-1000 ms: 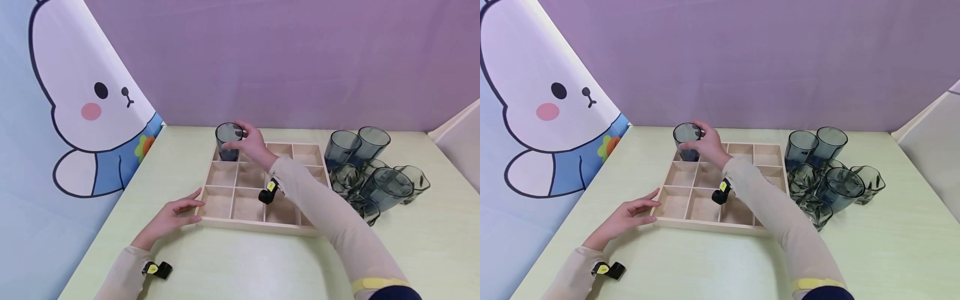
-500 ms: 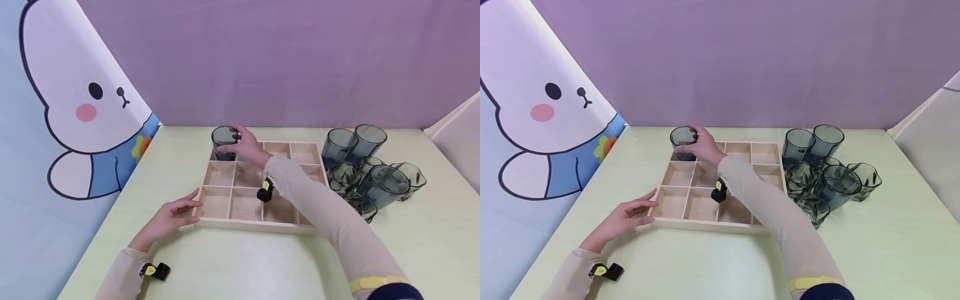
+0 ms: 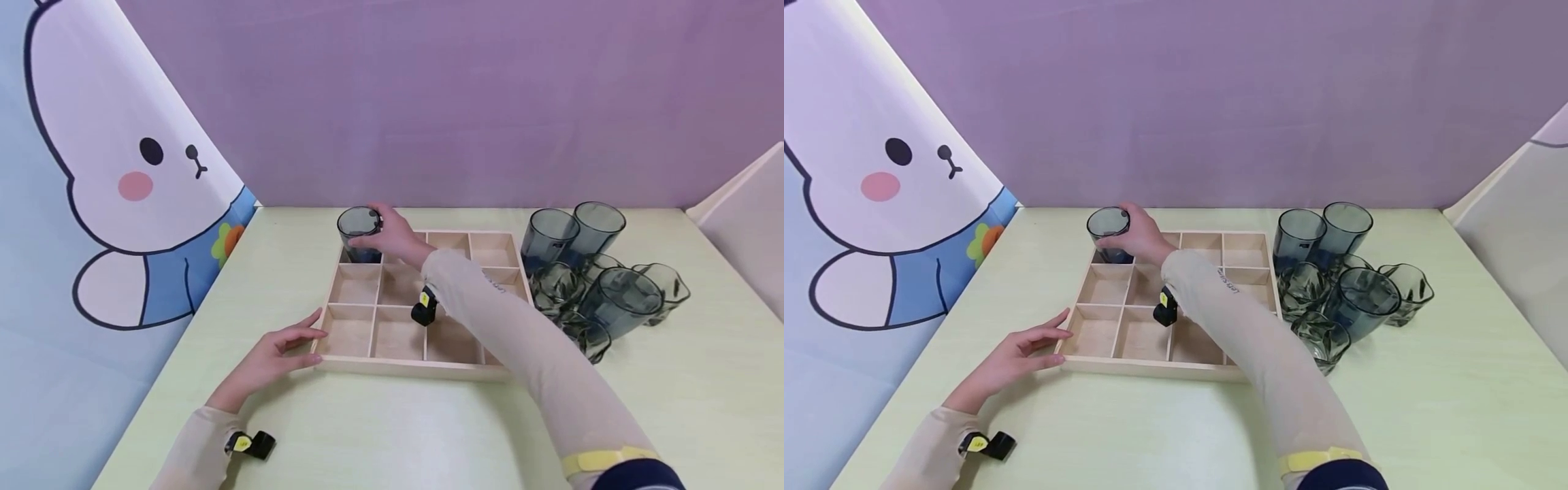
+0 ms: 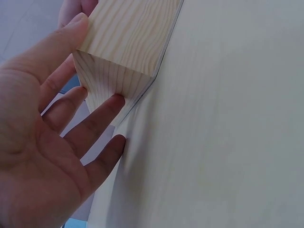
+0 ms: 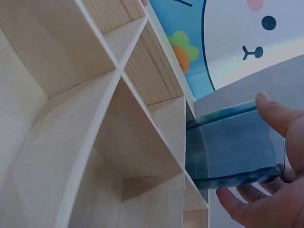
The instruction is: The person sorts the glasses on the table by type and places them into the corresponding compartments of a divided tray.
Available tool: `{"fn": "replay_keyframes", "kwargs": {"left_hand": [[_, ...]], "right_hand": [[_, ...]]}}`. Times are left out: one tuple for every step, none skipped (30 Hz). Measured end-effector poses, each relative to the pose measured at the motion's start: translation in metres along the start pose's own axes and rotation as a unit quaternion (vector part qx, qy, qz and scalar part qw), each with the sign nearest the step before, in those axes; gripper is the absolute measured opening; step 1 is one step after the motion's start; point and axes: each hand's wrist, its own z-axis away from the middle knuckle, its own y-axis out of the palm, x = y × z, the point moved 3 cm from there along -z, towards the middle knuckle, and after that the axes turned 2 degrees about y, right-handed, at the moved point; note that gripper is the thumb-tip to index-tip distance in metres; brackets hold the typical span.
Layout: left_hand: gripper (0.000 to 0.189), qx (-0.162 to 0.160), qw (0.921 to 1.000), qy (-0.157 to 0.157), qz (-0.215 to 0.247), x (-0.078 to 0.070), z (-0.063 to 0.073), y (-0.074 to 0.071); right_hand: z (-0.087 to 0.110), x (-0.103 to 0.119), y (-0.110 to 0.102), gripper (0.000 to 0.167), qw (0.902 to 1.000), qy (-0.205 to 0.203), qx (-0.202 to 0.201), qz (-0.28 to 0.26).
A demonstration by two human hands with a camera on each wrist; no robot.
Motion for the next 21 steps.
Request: {"fn": "replay_keyframes", "kwargs": {"left_hand": [[0.039, 0.0, 1.0, 0.001, 0.0, 0.0, 0.0, 0.0], [0.039, 0.0, 1.0, 0.003, 0.0, 0.0, 0.0, 0.0], [0.039, 0.0, 1.0, 0.004, 0.001, 0.0, 0.001, 0.0], [0.039, 0.0, 1.0, 0.005, 0.002, 0.0, 0.001, 0.0], [0.039, 0.001, 1.0, 0.005, 0.003, 0.0, 0.001, 0.0], [0.039, 0.001, 1.0, 0.006, 0.005, 0.0, 0.001, 0.001], [0.039, 0.002, 1.0, 0.006, 0.006, 0.0, 0.001, 0.001], [0.039, 0.002, 0.9999, 0.007, 0.007, -0.001, 0.001, 0.001], [0.039, 0.002, 0.9999, 0.007, 0.008, -0.001, 0.001, 0.001], [0.039, 0.002, 0.9999, 0.008, 0.008, -0.001, 0.001, 0.001], [0.039, 0.001, 0.9999, 0.008, 0.009, -0.001, 0.001, 0.001], [0.039, 0.001, 0.9999, 0.009, 0.008, -0.001, 0.001, 0.001], [0.039, 0.001, 0.9999, 0.009, 0.008, -0.001, 0.0, 0.001], [0.039, 0.001, 0.9999, 0.008, 0.009, -0.001, 0.0, 0.001], [0.039, 0.0, 0.9999, 0.007, 0.01, -0.001, 0.0, 0.001], [0.039, 0.0, 0.9999, 0.006, 0.01, -0.001, 0.0, 0.001], [0.039, 0.0, 0.9999, 0.006, 0.011, -0.001, 0.0, 0.001], [0.039, 0.0, 0.9999, 0.005, 0.011, -0.002, 0.0, 0.001], [0.039, 0.0, 0.9999, 0.006, 0.011, -0.002, 0.0, 0.0], [0.038, -0.001, 0.9999, 0.006, 0.011, -0.002, 0.001, 0.0], [0.038, -0.002, 0.9999, 0.005, 0.01, -0.002, 0.001, 0.0]], "right_hand": [[0.0, 0.0, 0.0, 0.09, 1.0, -0.002, 0.003, -0.001], [0.0, -0.001, 0.0, 0.09, 1.0, -0.004, 0.008, -0.004], [0.0, -0.001, -0.001, 0.089, 0.9999, -0.007, 0.012, -0.005], [0.0, -0.002, -0.002, 0.089, 0.9998, -0.008, 0.015, -0.004], [0.0, -0.003, -0.003, 0.09, 0.9998, -0.008, 0.019, -0.002], [0.0, -0.003, -0.004, 0.09, 0.9997, -0.01, 0.022, -0.001], [0.001, -0.004, -0.005, 0.091, 0.9996, -0.009, 0.026, 0.0], [0.002, -0.004, -0.007, 0.091, 0.9995, -0.009, 0.03, 0.002], [0.003, -0.004, -0.009, 0.092, 0.9994, -0.009, 0.032, 0.006], [0.004, -0.005, -0.012, 0.093, 0.9993, -0.007, 0.035, 0.008], [0.006, -0.005, -0.014, 0.094, 0.9992, -0.007, 0.037, 0.009], [0.008, -0.005, -0.017, 0.095, 0.9991, -0.007, 0.04, 0.009], [0.01, -0.005, -0.019, 0.095, 0.999, -0.005, 0.043, 0.007], [0.012, -0.005, -0.023, 0.096, 0.9989, -0.005, 0.045, 0.009], [0.015, -0.005, -0.026, 0.096, 0.9988, -0.005, 0.047, 0.01], [0.018, -0.005, -0.029, 0.096, 0.9987, -0.004, 0.05, 0.01], [0.02, -0.005, -0.032, 0.096, 0.9986, -0.003, 0.052, 0.011], [0.023, -0.005, -0.035, 0.096, 0.9984, -0.002, 0.056, 0.011], [0.025, -0.004, -0.037, 0.096, 0.9982, -0.003, 0.06, 0.011], [0.028, -0.004, -0.039, 0.096, 0.998, -0.004, 0.063, 0.012], [0.03, -0.004, -0.041, 0.096, 0.9978, -0.006, 0.065, 0.012]]}}
